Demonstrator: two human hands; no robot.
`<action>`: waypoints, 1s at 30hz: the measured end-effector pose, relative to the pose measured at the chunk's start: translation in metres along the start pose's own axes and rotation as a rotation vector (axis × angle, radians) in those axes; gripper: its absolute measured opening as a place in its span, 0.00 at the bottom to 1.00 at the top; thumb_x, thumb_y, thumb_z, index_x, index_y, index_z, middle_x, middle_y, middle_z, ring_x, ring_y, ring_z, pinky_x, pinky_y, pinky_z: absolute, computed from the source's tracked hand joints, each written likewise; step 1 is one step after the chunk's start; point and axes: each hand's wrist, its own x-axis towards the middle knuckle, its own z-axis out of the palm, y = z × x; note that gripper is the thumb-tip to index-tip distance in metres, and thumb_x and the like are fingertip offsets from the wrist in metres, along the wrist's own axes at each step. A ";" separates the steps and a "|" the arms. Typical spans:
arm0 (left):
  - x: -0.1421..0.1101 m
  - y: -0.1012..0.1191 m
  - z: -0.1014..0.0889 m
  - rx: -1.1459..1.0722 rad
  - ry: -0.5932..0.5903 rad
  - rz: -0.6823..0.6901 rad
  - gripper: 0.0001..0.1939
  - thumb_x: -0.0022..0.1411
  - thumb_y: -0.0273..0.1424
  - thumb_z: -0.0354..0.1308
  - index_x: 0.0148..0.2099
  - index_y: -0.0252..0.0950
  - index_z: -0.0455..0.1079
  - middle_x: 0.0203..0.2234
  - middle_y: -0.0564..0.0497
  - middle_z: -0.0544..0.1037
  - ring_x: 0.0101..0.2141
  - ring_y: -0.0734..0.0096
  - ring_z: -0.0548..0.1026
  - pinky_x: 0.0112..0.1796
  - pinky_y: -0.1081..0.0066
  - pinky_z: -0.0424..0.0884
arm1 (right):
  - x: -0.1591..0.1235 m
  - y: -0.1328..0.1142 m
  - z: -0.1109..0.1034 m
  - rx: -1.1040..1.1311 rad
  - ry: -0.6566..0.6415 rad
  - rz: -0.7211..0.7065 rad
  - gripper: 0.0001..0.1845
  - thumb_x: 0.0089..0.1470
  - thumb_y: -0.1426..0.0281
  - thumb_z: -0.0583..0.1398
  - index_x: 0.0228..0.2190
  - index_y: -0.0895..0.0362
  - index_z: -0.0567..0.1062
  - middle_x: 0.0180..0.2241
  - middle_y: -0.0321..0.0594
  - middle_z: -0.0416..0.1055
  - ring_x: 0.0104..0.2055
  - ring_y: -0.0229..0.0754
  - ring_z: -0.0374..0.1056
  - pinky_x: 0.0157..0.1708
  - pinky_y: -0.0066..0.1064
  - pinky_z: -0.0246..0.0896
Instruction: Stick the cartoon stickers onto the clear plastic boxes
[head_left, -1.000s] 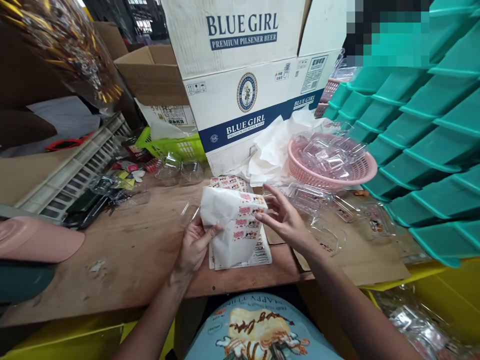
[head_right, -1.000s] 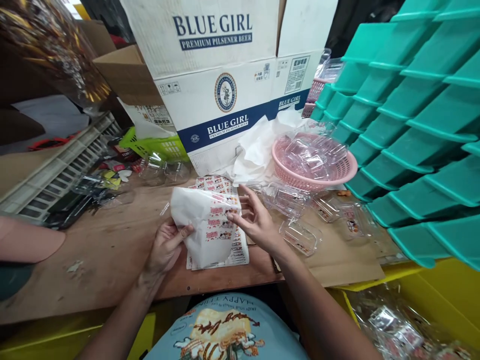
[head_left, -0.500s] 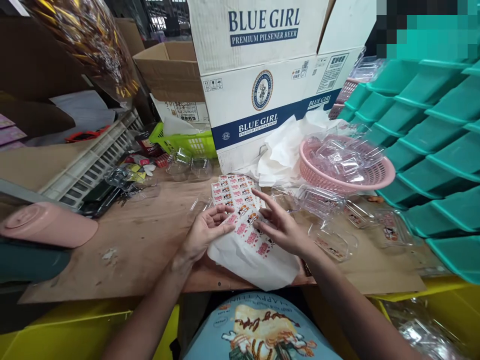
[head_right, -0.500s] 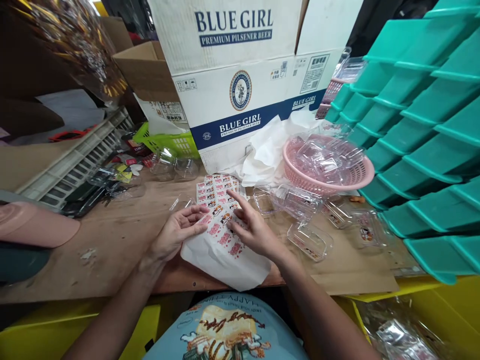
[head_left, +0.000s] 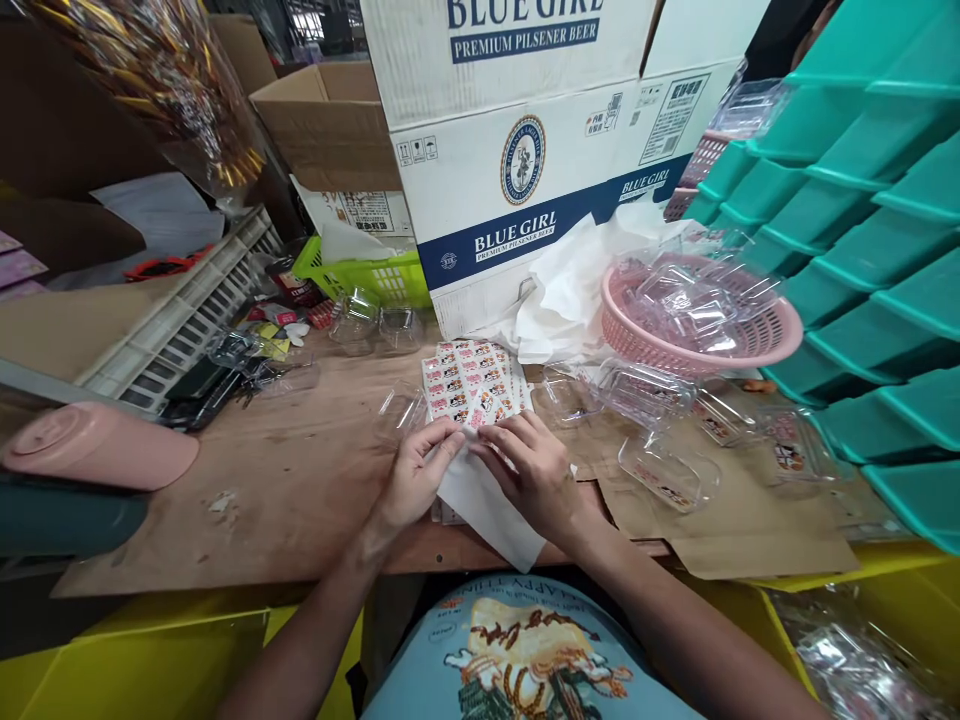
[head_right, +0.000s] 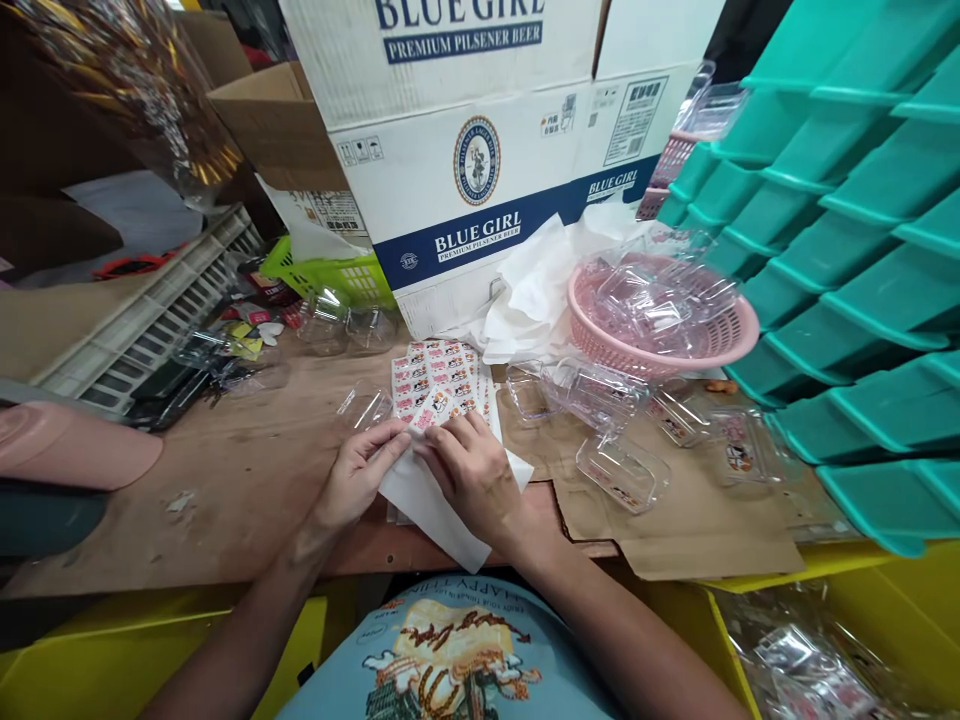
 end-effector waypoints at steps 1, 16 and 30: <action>-0.001 0.001 0.000 0.053 -0.016 0.043 0.10 0.64 0.37 0.59 0.36 0.37 0.78 0.30 0.51 0.77 0.34 0.69 0.74 0.38 0.74 0.69 | 0.000 0.000 0.000 -0.013 -0.002 0.001 0.09 0.66 0.70 0.55 0.42 0.58 0.75 0.35 0.47 0.75 0.37 0.46 0.65 0.39 0.40 0.64; 0.001 -0.030 -0.007 0.264 0.040 0.095 0.11 0.65 0.34 0.57 0.40 0.33 0.77 0.36 0.46 0.80 0.38 0.64 0.77 0.42 0.69 0.72 | 0.015 0.031 -0.006 0.661 0.225 0.593 0.13 0.55 0.62 0.63 0.25 0.58 0.75 0.25 0.38 0.74 0.26 0.37 0.66 0.27 0.28 0.61; 0.002 0.010 0.038 -0.489 -0.102 -0.108 0.33 0.66 0.56 0.45 0.45 0.33 0.79 0.43 0.40 0.80 0.49 0.56 0.75 0.54 0.57 0.68 | -0.005 0.017 -0.012 -0.061 0.149 -0.184 0.12 0.56 0.75 0.63 0.43 0.54 0.77 0.32 0.40 0.77 0.35 0.44 0.68 0.56 0.56 0.54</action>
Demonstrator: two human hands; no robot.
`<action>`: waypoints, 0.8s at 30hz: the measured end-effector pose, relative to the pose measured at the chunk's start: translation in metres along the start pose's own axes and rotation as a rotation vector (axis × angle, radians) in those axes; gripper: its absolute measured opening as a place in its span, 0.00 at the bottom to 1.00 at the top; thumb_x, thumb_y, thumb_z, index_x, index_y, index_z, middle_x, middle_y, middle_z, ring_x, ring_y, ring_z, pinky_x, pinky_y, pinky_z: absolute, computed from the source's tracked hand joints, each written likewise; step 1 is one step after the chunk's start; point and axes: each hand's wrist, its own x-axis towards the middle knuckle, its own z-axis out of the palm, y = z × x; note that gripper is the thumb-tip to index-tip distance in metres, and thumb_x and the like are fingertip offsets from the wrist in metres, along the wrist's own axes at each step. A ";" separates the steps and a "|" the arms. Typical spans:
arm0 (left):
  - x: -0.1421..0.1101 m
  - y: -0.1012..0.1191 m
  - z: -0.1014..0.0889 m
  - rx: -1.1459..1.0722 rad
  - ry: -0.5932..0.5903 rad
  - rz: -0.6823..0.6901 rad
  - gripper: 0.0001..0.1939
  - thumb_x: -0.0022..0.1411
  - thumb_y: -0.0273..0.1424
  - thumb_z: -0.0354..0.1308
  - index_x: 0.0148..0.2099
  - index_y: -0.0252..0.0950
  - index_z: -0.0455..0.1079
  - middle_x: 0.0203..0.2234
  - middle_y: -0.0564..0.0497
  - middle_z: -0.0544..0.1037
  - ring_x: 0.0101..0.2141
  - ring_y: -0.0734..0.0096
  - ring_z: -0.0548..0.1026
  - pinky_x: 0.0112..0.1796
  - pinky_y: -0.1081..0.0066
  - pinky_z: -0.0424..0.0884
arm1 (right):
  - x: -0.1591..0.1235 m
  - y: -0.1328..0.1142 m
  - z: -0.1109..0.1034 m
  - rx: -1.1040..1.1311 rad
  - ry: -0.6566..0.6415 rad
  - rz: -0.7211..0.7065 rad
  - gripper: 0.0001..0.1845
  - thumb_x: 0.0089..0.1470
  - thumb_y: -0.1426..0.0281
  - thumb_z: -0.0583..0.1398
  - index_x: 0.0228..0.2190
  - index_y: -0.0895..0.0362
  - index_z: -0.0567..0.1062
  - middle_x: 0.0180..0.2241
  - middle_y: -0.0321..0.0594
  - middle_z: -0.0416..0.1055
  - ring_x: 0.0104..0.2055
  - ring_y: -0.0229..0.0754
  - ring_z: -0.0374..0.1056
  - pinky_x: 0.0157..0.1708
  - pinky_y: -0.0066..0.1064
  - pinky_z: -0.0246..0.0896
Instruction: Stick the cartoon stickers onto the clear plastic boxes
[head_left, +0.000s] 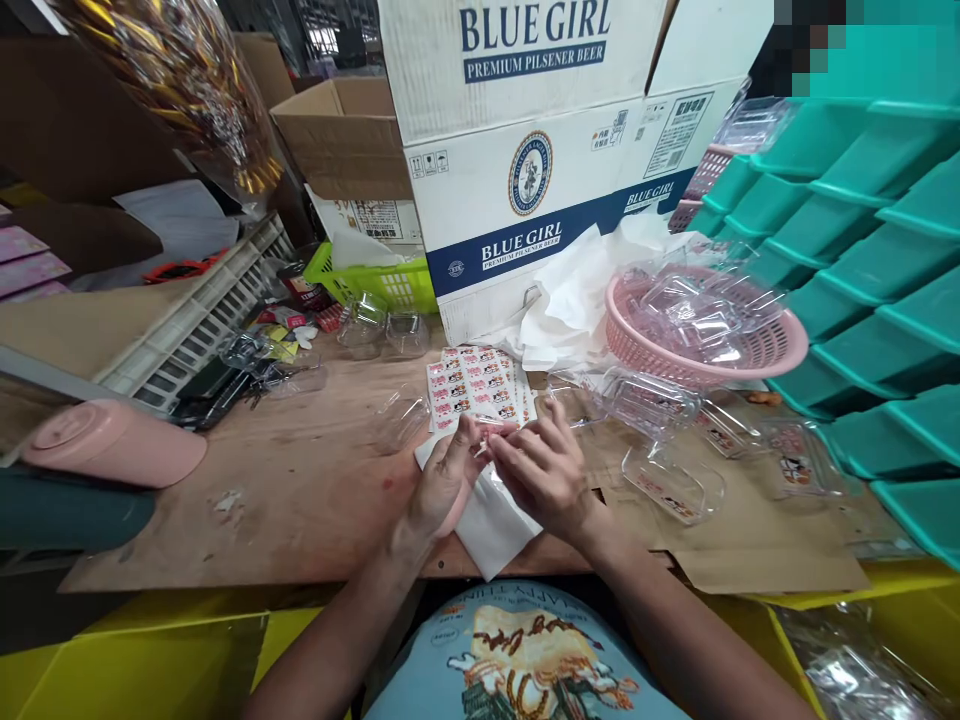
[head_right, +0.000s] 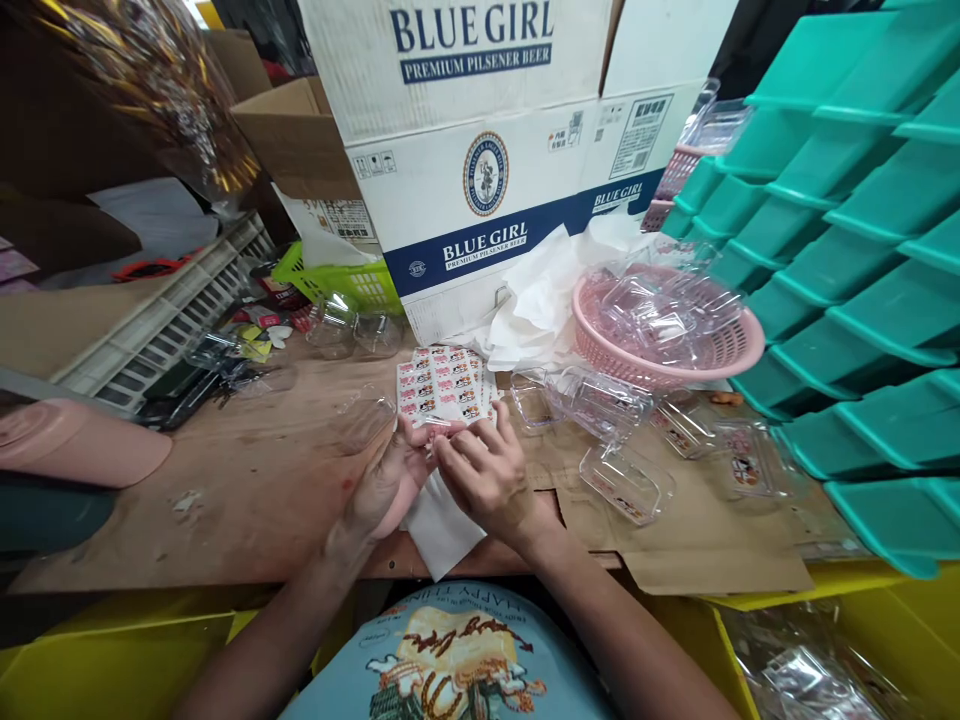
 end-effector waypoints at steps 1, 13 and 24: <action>0.000 -0.001 0.000 -0.052 0.023 0.006 0.32 0.66 0.55 0.46 0.46 0.34 0.79 0.44 0.40 0.80 0.50 0.56 0.75 0.55 0.57 0.67 | -0.001 -0.002 -0.001 0.026 -0.056 0.006 0.14 0.56 0.72 0.63 0.45 0.54 0.76 0.35 0.42 0.77 0.38 0.46 0.68 0.55 0.56 0.55; -0.014 -0.003 -0.018 0.894 -0.166 0.322 0.30 0.57 0.45 0.65 0.60 0.42 0.71 0.63 0.42 0.63 0.62 0.51 0.64 0.62 0.55 0.62 | 0.029 0.024 -0.021 0.723 -0.319 0.626 0.20 0.63 0.55 0.57 0.43 0.56 0.80 0.43 0.45 0.73 0.49 0.47 0.69 0.51 0.42 0.62; -0.013 0.004 -0.025 0.992 -0.191 0.398 0.25 0.59 0.43 0.64 0.58 0.43 0.72 0.57 0.43 0.66 0.60 0.56 0.65 0.60 0.57 0.65 | 0.034 0.017 -0.047 0.598 -0.340 0.260 0.20 0.52 0.63 0.69 0.47 0.52 0.78 0.41 0.42 0.71 0.45 0.44 0.66 0.48 0.41 0.63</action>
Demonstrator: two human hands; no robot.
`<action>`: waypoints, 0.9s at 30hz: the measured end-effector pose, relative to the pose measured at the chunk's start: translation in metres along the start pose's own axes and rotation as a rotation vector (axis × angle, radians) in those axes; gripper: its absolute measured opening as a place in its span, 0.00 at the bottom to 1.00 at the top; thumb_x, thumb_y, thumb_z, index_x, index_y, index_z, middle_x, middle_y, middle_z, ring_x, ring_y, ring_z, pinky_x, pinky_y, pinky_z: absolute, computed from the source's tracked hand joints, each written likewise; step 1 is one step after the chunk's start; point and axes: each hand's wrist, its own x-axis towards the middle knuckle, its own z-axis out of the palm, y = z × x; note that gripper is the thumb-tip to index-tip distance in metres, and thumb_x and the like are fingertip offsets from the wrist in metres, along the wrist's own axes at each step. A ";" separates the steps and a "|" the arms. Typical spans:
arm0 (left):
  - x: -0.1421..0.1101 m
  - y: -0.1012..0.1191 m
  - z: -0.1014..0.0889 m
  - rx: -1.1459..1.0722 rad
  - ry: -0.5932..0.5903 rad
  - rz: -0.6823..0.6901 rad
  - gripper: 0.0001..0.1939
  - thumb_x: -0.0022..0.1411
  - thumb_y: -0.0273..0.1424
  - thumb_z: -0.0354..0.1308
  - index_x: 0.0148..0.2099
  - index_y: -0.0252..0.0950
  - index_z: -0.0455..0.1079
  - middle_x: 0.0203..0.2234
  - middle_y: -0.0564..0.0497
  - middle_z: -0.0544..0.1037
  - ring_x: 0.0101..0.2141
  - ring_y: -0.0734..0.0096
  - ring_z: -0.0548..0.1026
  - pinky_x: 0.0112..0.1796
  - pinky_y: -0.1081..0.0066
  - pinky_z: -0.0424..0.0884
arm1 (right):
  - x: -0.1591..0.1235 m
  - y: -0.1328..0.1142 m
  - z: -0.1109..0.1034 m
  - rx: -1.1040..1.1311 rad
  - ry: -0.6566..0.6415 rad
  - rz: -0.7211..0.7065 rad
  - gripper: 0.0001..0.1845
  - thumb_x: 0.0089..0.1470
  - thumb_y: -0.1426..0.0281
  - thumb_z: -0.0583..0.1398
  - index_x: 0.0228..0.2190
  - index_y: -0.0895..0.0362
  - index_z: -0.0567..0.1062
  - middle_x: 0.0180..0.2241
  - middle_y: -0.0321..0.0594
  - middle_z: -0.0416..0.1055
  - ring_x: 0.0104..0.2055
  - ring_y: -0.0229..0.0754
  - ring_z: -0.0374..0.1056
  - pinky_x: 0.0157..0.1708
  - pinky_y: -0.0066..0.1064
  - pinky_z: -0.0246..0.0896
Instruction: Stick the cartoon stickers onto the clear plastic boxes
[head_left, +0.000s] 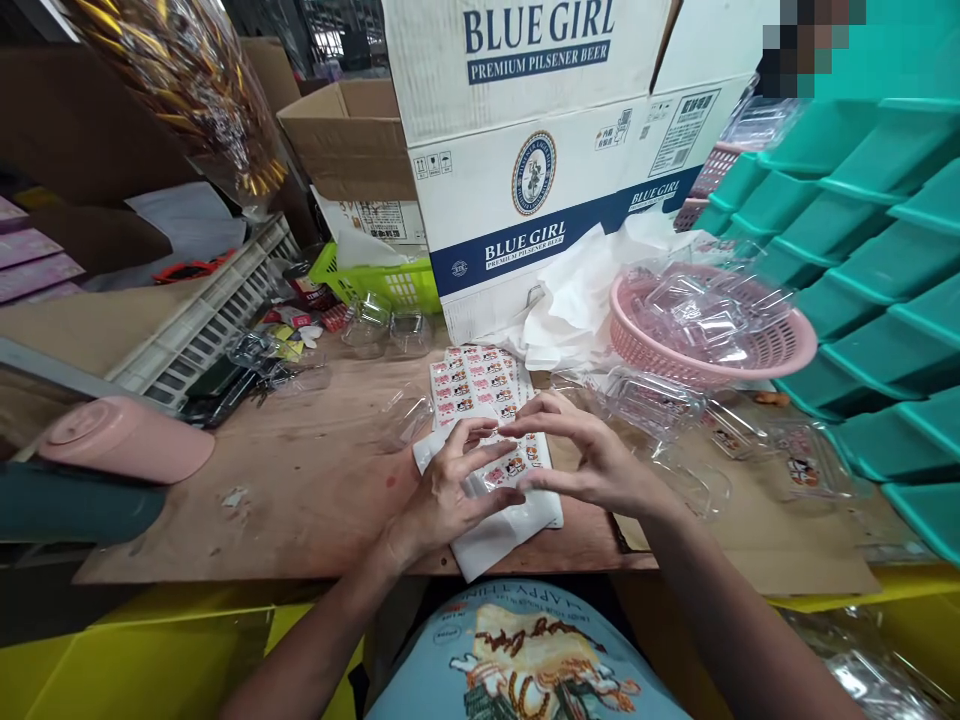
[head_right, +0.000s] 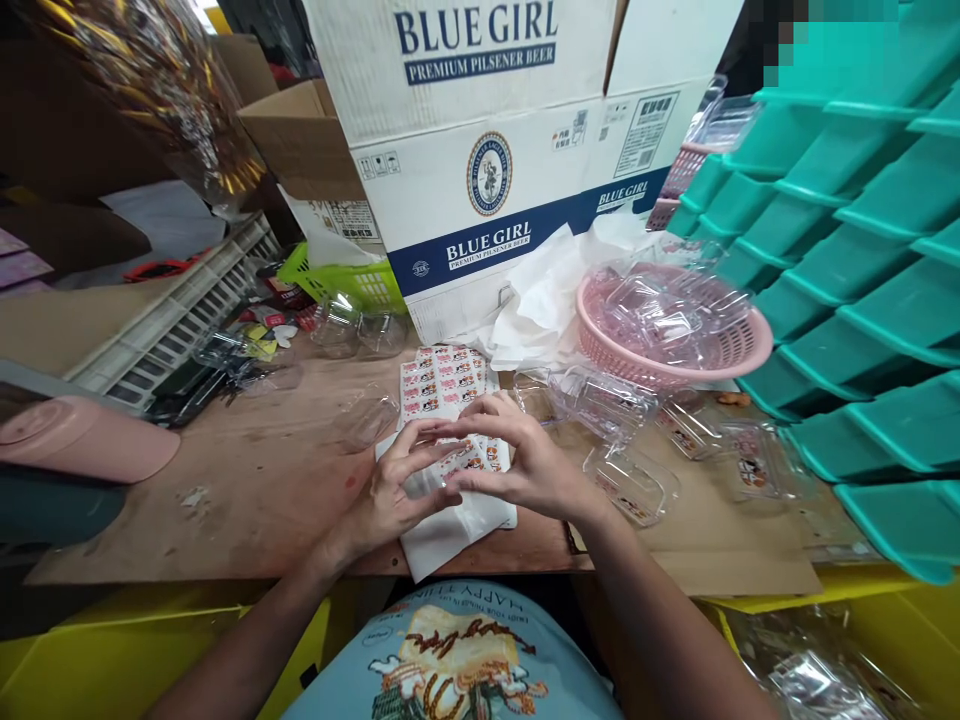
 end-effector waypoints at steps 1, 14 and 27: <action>0.000 0.001 0.001 0.008 -0.004 0.006 0.25 0.59 0.43 0.64 0.58 0.43 0.72 0.57 0.43 0.66 0.60 0.56 0.65 0.60 0.58 0.65 | 0.001 -0.001 0.002 -0.075 0.053 -0.031 0.12 0.55 0.66 0.67 0.43 0.52 0.80 0.37 0.41 0.71 0.42 0.43 0.66 0.45 0.40 0.62; 0.007 -0.069 -0.061 0.282 0.441 -0.434 0.39 0.49 0.40 0.70 0.61 0.31 0.65 0.39 0.43 0.78 0.46 0.50 0.75 0.53 0.49 0.66 | -0.014 0.000 0.018 -0.045 0.418 0.142 0.31 0.60 0.68 0.62 0.63 0.47 0.64 0.48 0.45 0.67 0.50 0.46 0.67 0.53 0.44 0.65; -0.003 0.001 -0.015 -1.214 -0.022 -0.401 0.31 0.55 0.55 0.61 0.46 0.33 0.79 0.39 0.40 0.81 0.42 0.56 0.79 0.46 0.59 0.73 | -0.002 0.009 0.046 -0.143 0.208 -0.006 0.69 0.47 0.61 0.71 0.69 0.56 0.27 0.53 0.54 0.69 0.53 0.53 0.69 0.54 0.48 0.65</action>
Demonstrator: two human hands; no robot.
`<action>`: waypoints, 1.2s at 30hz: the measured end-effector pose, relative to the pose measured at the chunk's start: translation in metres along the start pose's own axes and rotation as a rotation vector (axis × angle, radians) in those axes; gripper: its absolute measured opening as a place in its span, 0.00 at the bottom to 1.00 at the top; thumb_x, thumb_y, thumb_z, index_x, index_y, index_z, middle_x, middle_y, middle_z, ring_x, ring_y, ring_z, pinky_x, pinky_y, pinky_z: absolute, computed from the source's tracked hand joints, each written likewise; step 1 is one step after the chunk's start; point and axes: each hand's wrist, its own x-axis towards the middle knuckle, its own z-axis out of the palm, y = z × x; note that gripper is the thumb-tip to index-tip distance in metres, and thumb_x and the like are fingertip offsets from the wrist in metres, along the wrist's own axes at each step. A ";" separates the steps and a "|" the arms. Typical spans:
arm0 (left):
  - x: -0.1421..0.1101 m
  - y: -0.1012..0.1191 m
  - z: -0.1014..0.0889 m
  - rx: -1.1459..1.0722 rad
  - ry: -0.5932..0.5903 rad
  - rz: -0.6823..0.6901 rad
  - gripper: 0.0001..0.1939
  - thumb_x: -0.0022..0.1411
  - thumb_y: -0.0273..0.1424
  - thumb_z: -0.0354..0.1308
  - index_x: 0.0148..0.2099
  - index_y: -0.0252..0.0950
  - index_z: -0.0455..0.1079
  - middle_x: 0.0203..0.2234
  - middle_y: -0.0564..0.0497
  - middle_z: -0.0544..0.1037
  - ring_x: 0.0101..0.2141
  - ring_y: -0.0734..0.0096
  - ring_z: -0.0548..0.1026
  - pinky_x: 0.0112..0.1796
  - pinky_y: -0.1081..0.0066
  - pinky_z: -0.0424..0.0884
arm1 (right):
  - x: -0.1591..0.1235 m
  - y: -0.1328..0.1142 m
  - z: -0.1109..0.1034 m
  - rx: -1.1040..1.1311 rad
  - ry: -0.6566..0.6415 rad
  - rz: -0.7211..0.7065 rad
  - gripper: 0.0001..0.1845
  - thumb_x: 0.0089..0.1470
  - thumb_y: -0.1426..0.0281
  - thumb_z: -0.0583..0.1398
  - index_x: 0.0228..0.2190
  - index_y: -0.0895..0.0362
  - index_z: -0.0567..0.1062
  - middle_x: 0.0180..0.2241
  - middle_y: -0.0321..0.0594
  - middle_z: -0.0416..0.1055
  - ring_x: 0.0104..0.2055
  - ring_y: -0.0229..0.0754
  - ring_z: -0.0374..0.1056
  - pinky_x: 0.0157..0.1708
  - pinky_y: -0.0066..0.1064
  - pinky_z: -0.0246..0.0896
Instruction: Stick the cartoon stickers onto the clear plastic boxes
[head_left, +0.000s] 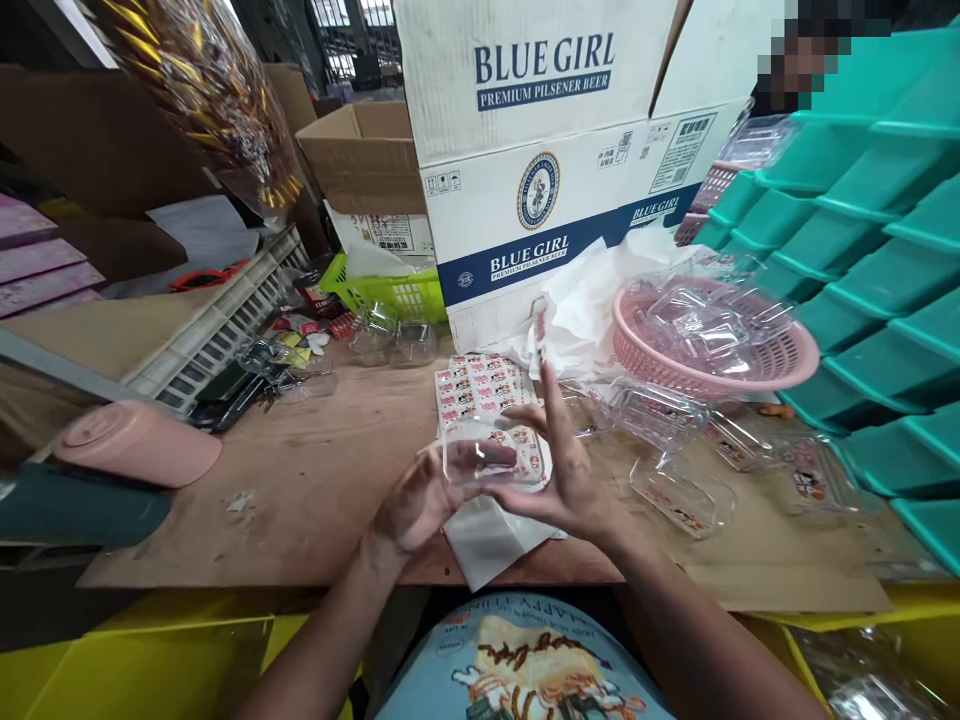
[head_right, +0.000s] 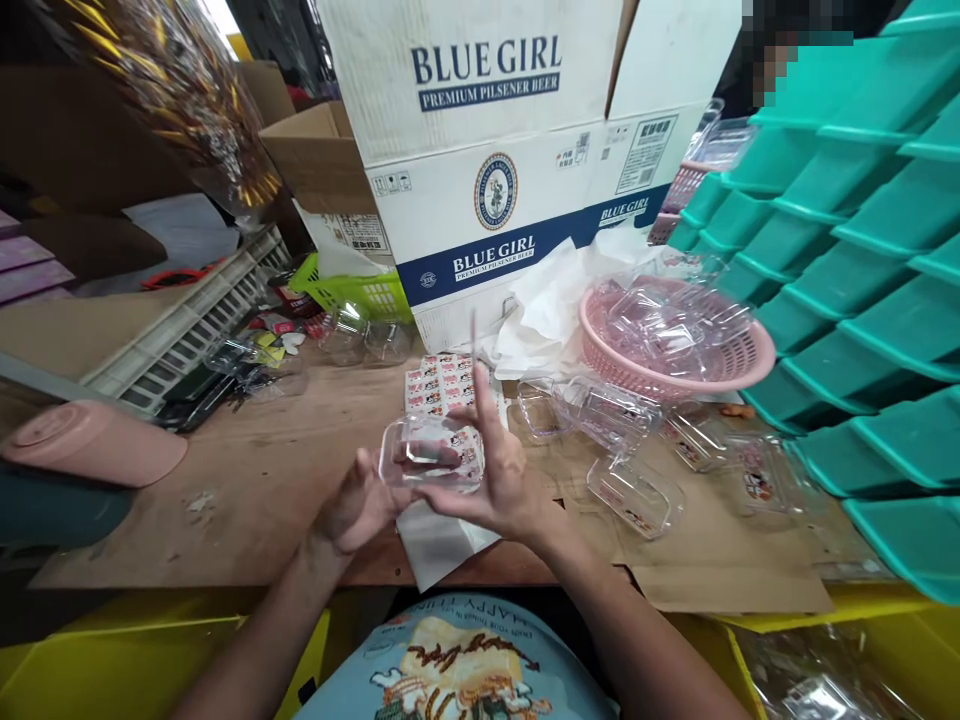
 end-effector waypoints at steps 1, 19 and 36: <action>-0.001 -0.007 0.004 0.063 0.002 0.052 0.27 0.55 0.52 0.64 0.45 0.34 0.79 0.43 0.39 0.81 0.47 0.52 0.77 0.50 0.57 0.71 | 0.001 0.000 0.000 0.023 0.000 0.085 0.70 0.47 0.60 0.71 0.69 0.56 0.26 0.50 0.52 0.71 0.50 0.52 0.70 0.52 0.47 0.67; 0.002 -0.024 0.026 -0.017 0.276 0.152 0.10 0.56 0.28 0.68 0.42 0.36 0.80 0.41 0.48 0.83 0.42 0.63 0.80 0.49 0.58 0.75 | -0.058 -0.033 -0.022 1.364 -0.303 0.625 0.52 0.53 0.55 0.67 0.68 0.45 0.46 0.30 0.33 0.67 0.22 0.31 0.58 0.26 0.34 0.71; 0.001 -0.026 0.023 0.021 0.265 0.145 0.10 0.55 0.28 0.68 0.41 0.34 0.80 0.40 0.47 0.83 0.43 0.60 0.79 0.49 0.57 0.76 | -0.060 -0.022 -0.011 1.529 -0.307 0.684 0.43 0.58 0.59 0.64 0.67 0.45 0.50 0.29 0.32 0.68 0.20 0.28 0.58 0.22 0.31 0.73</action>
